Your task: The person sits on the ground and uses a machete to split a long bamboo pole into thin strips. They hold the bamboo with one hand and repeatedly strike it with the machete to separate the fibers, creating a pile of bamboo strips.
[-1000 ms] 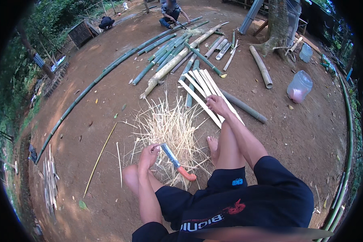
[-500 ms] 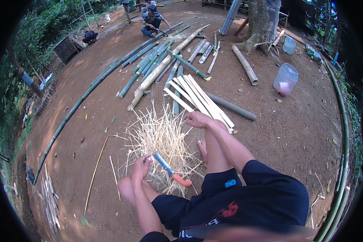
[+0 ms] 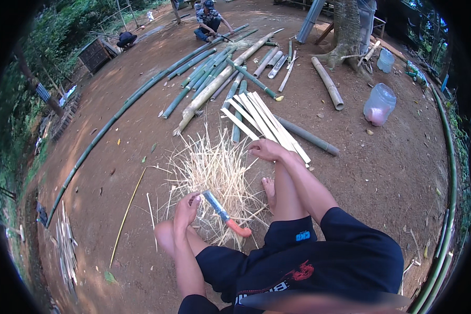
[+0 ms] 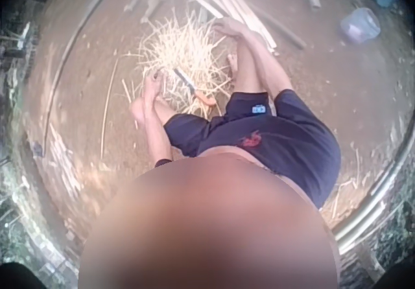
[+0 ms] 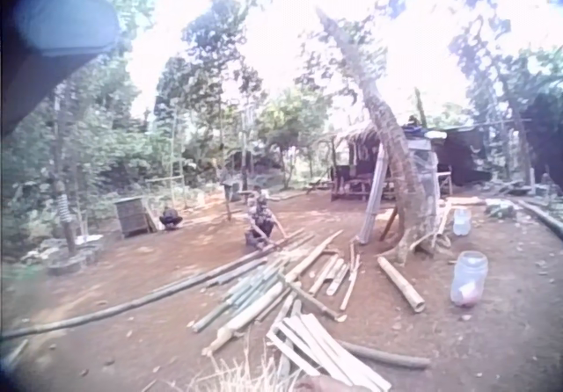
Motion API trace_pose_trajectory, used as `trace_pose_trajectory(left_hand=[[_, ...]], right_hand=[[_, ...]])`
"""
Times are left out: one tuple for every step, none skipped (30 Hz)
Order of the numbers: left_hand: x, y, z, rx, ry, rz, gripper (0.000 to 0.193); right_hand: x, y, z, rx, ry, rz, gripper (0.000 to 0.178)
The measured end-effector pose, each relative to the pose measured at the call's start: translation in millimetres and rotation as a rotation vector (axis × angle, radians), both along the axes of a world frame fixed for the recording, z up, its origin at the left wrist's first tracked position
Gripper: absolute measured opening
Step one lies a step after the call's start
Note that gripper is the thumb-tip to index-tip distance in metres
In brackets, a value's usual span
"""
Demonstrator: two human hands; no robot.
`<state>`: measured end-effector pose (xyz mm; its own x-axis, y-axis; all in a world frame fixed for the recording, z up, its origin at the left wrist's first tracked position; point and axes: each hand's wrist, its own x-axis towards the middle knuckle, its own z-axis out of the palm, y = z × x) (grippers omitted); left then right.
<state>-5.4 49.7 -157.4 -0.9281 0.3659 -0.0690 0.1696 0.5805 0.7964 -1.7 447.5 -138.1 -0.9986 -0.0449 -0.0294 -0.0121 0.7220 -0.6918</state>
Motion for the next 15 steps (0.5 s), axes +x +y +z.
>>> trace_pose_trajectory(left_hand=[[4.1,1.6,14.3,0.001,0.037,0.001,0.03],[2.1,-9.5,17.2,0.098,0.101,0.006,0.031],[1.3,-18.4,31.1,-0.103,0.094,0.03,0.033],[5.2,-28.5,51.2,-0.305,0.081,0.047,0.035],[8.2,-46.6,63.0,-0.519,0.062,0.077,0.038],[9.0,-77.0,62.6,-0.293,-0.13,0.073,0.042],[9.7,-101.2,48.8,-0.039,-0.304,0.059,0.046],[10.1,-124.1,34.8,0.203,-0.493,0.067,0.05],[15.6,-136.9,23.2,0.333,-0.586,0.097,0.05],[22.0,-144.8,4.7,0.447,-0.654,0.138,0.05],[32.3,-154.7,-18.4,0.535,-0.714,0.183,0.05],[43.4,-161.1,-42.5,0.556,-0.74,0.255,0.051],[56.8,-165.7,-69.5,0.582,-0.769,0.328,0.051],[70.9,-167.3,-96.9,0.601,-0.791,0.398,0.051],[88.0,-169.0,-123.9,0.605,-0.819,0.473,0.051]], right_hand=[[0.3,-0.3,0.2,0.013,-0.011,0.001,0.034],[0.0,-2.0,3.0,0.027,-0.02,0.003,0.034],[2.2,0.8,4.8,0.045,-0.034,-0.007,0.035],[6.4,7.1,4.9,0.049,-0.045,-0.028,0.035],[7.3,7.1,5.0,0.042,-0.059,-0.032,0.035],[3.2,0.9,5.3,0.025,-0.068,-0.015,0.035],[1.6,4.8,-1.2,0.041,-0.008,0.015,0.035],[3.6,4.5,-2.1,0.011,-0.039,0.002,0.035],[2.3,5.8,0.4,-0.02,-0.057,-0.025,0.035],[-0.3,9.2,-1.4,-0.007,-0.092,-0.035,0.035],[1.3,8.0,-1.5,-0.003,-0.072,-0.03,0.035],[2.3,6.3,0.8,0.0,-0.05,-0.027,0.035],[1.5,6.7,3.1,0.003,-0.02,-0.03,0.035],[0.3,8.7,1.5,0.003,-0.032,-0.038,0.034],[-0.8,6.3,3.2,-0.011,-0.03,-0.033,0.034]])
